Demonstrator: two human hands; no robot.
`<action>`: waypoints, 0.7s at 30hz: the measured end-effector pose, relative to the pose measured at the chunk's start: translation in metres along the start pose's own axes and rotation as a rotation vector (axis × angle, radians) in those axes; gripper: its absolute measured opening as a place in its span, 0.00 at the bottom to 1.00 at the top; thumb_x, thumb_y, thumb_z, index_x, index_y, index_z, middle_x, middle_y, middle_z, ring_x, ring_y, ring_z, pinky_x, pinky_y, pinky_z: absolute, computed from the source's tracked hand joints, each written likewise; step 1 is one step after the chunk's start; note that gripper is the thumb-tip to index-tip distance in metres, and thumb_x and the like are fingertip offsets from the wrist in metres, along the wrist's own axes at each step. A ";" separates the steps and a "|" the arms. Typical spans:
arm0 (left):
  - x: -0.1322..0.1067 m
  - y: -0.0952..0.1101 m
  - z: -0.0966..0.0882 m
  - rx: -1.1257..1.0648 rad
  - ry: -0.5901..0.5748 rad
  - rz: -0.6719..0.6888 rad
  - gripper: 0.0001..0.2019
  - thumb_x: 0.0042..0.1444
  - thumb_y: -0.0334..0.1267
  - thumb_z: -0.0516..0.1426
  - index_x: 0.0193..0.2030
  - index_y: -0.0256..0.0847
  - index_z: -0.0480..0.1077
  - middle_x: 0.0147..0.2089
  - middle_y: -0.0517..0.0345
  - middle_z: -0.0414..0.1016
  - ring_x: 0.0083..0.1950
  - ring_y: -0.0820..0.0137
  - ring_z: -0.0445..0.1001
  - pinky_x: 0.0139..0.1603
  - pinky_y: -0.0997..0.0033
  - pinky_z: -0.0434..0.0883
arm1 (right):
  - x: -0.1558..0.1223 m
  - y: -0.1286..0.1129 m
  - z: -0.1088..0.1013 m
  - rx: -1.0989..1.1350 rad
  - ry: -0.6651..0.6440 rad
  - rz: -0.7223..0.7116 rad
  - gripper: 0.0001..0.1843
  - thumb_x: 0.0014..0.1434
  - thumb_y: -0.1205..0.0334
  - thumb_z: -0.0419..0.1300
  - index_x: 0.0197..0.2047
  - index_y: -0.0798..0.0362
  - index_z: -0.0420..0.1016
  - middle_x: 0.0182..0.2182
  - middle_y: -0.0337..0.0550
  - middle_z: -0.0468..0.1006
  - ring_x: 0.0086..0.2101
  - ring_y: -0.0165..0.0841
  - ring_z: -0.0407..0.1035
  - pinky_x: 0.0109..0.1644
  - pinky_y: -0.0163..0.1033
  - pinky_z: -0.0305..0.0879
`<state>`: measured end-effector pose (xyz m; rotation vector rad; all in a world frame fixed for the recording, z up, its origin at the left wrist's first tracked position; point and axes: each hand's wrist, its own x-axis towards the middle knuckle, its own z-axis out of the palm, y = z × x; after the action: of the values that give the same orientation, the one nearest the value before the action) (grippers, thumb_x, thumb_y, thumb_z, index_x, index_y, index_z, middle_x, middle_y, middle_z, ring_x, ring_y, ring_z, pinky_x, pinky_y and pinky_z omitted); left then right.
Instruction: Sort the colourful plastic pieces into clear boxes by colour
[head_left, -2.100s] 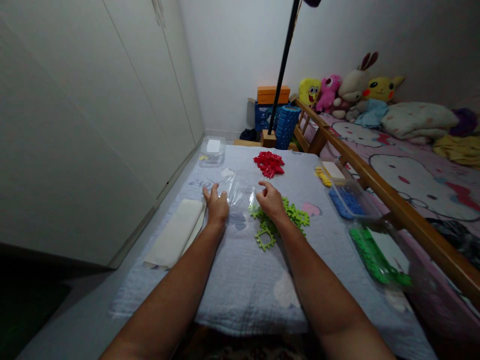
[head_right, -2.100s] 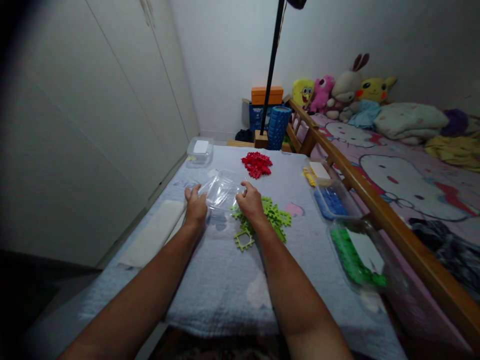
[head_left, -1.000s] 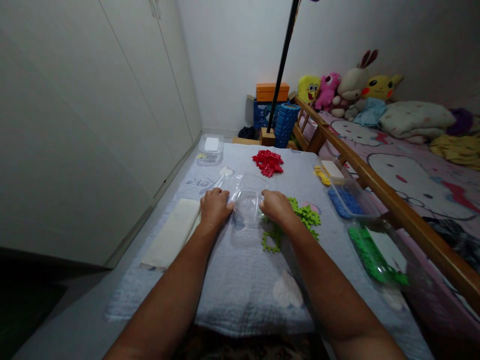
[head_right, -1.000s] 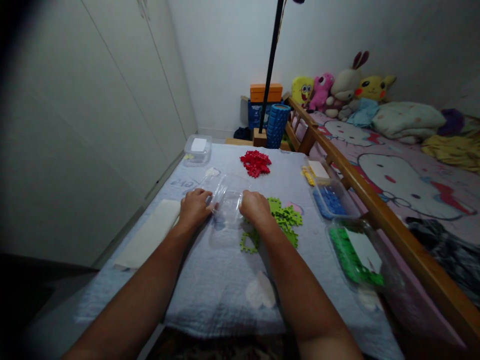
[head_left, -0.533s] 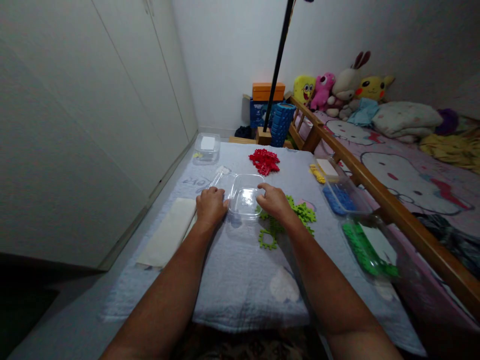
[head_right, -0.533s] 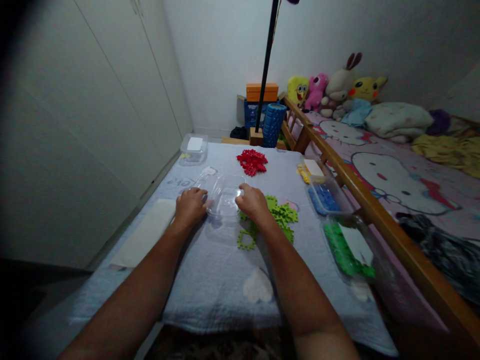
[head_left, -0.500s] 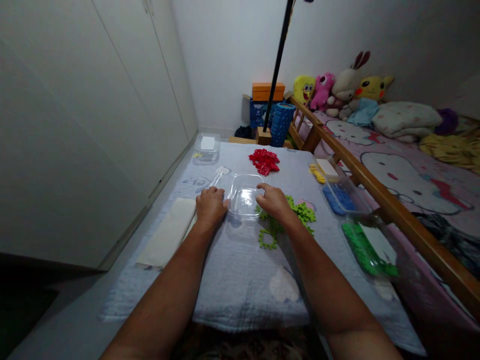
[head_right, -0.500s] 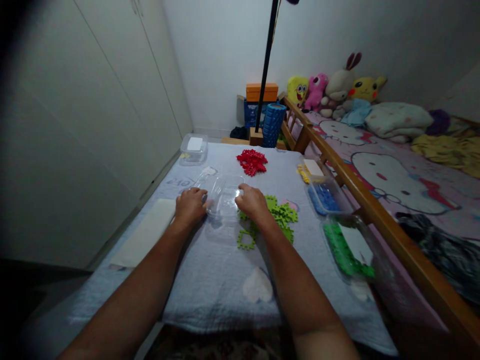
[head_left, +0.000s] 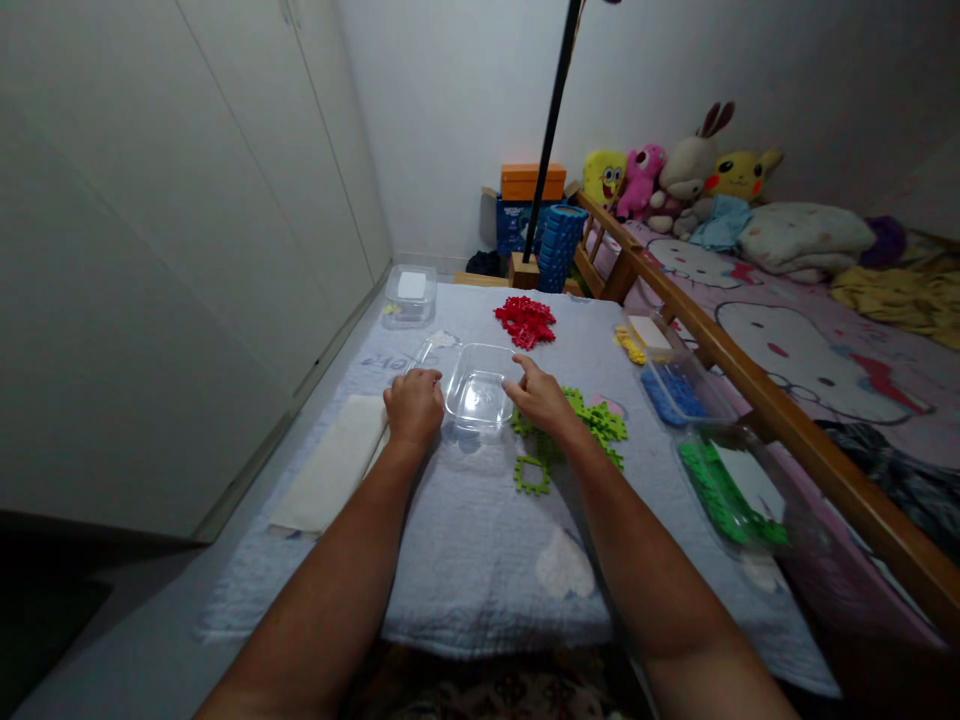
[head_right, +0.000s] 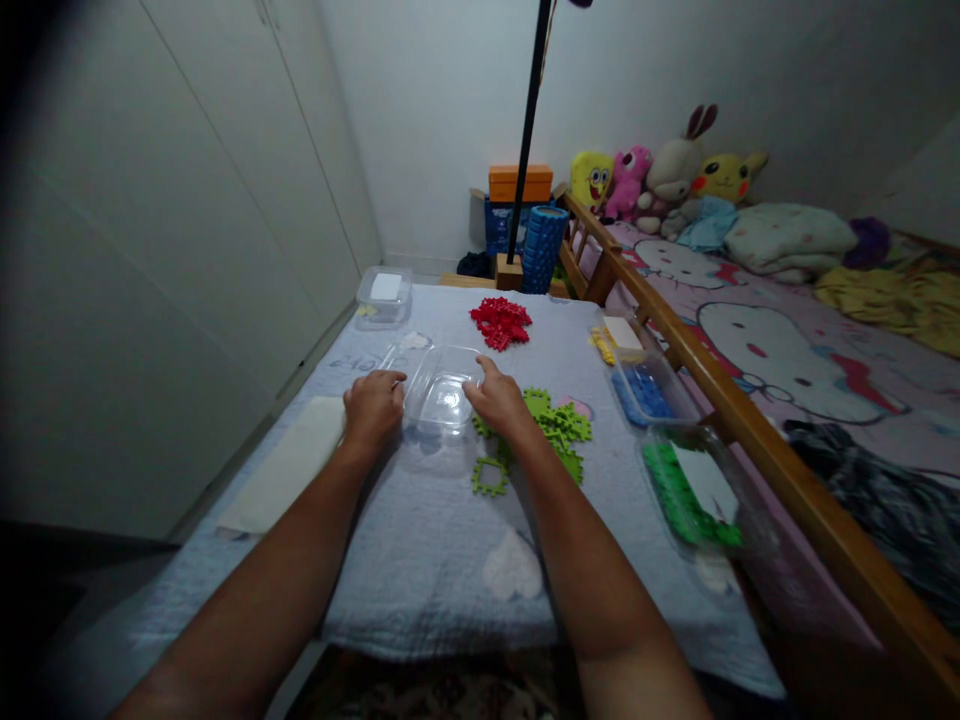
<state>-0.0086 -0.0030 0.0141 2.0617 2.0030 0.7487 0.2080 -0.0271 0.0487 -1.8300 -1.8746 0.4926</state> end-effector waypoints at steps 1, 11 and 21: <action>0.002 -0.002 0.001 -0.087 0.033 -0.004 0.18 0.63 0.33 0.49 0.51 0.41 0.79 0.56 0.42 0.79 0.58 0.51 0.73 0.60 0.51 0.65 | -0.001 0.005 -0.005 0.031 0.014 -0.003 0.31 0.67 0.56 0.57 0.69 0.58 0.65 0.31 0.41 0.81 0.34 0.36 0.74 0.41 0.36 0.65; 0.011 -0.001 0.003 -0.968 0.008 -0.245 0.18 0.49 0.49 0.61 0.43 0.39 0.75 0.37 0.57 0.76 0.32 0.69 0.72 0.35 0.69 0.69 | -0.028 0.066 -0.038 -0.287 -0.005 0.001 0.15 0.62 0.61 0.63 0.51 0.55 0.81 0.47 0.50 0.81 0.48 0.39 0.71 0.56 0.40 0.61; 0.002 0.008 -0.004 -1.181 -0.179 -0.270 0.25 0.38 0.37 0.61 0.48 0.38 0.71 0.18 0.73 0.59 0.18 0.76 0.55 0.20 0.75 0.53 | -0.045 0.061 -0.030 -0.464 -0.124 0.012 0.24 0.61 0.58 0.64 0.60 0.49 0.76 0.55 0.52 0.75 0.54 0.46 0.66 0.58 0.45 0.60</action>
<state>-0.0036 -0.0022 0.0216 1.0796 1.1669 1.2090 0.2753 -0.0716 0.0358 -2.1394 -2.2030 0.1835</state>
